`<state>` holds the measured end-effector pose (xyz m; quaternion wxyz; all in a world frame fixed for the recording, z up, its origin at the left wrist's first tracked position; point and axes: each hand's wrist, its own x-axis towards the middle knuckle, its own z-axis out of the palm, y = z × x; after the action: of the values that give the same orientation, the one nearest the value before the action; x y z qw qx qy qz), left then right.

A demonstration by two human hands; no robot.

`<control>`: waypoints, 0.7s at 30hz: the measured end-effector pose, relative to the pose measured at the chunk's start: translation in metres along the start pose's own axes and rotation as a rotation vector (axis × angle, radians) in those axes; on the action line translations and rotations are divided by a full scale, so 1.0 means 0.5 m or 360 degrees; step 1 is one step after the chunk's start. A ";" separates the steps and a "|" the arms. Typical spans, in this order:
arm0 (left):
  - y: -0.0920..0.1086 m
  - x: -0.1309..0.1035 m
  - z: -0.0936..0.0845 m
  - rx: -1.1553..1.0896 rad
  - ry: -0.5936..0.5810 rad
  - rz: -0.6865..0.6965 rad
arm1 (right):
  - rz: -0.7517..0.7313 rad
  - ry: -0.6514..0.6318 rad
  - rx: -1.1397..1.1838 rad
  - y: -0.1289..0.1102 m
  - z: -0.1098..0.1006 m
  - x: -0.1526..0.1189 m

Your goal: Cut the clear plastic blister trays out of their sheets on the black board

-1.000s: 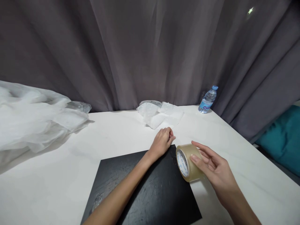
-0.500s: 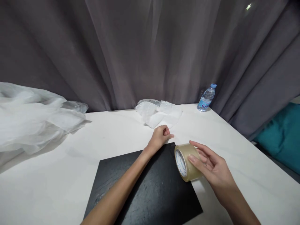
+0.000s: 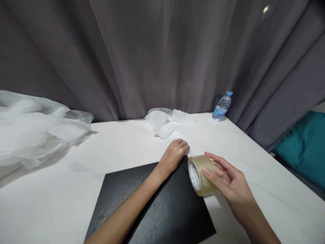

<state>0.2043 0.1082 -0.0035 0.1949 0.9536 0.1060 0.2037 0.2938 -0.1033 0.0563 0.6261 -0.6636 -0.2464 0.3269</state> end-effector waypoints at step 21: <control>-0.039 0.077 -0.011 -0.0377 -0.0307 -0.0393 | -0.0002 -0.0121 -0.0002 -0.022 0.020 0.000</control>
<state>0.2341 0.1386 0.0062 0.3387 0.9187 0.1784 0.0970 0.2876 -0.0956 0.0674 0.6160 -0.6510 -0.2706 0.3514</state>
